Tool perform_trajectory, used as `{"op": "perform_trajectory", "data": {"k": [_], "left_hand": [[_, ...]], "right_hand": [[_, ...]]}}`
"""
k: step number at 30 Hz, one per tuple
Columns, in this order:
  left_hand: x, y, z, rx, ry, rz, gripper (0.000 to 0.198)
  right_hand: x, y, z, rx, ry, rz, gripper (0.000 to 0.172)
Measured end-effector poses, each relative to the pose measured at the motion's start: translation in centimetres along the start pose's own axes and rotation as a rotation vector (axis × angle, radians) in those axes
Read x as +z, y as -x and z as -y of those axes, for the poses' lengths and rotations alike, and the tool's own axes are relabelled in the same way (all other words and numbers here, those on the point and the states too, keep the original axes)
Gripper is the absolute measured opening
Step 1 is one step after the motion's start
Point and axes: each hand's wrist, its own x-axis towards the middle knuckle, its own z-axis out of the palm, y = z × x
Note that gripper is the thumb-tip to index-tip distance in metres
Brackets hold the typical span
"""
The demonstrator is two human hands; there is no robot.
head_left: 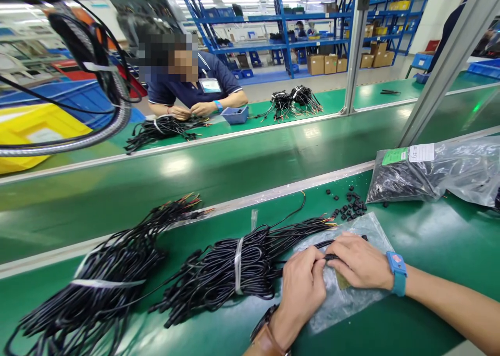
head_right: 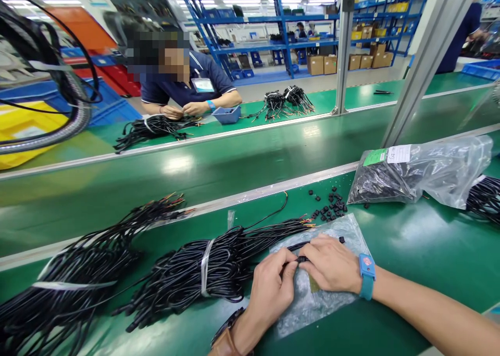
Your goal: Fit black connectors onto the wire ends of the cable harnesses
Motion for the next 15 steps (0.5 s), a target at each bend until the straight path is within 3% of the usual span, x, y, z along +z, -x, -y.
{"op": "perform_trajectory", "data": {"k": [15], "left_hand": [[0.21, 0.23, 0.23, -0.026, -0.053, 0.045, 0.020]], "right_hand": [[0.42, 0.02, 0.05, 0.021, -0.023, 0.029, 0.017]]}}
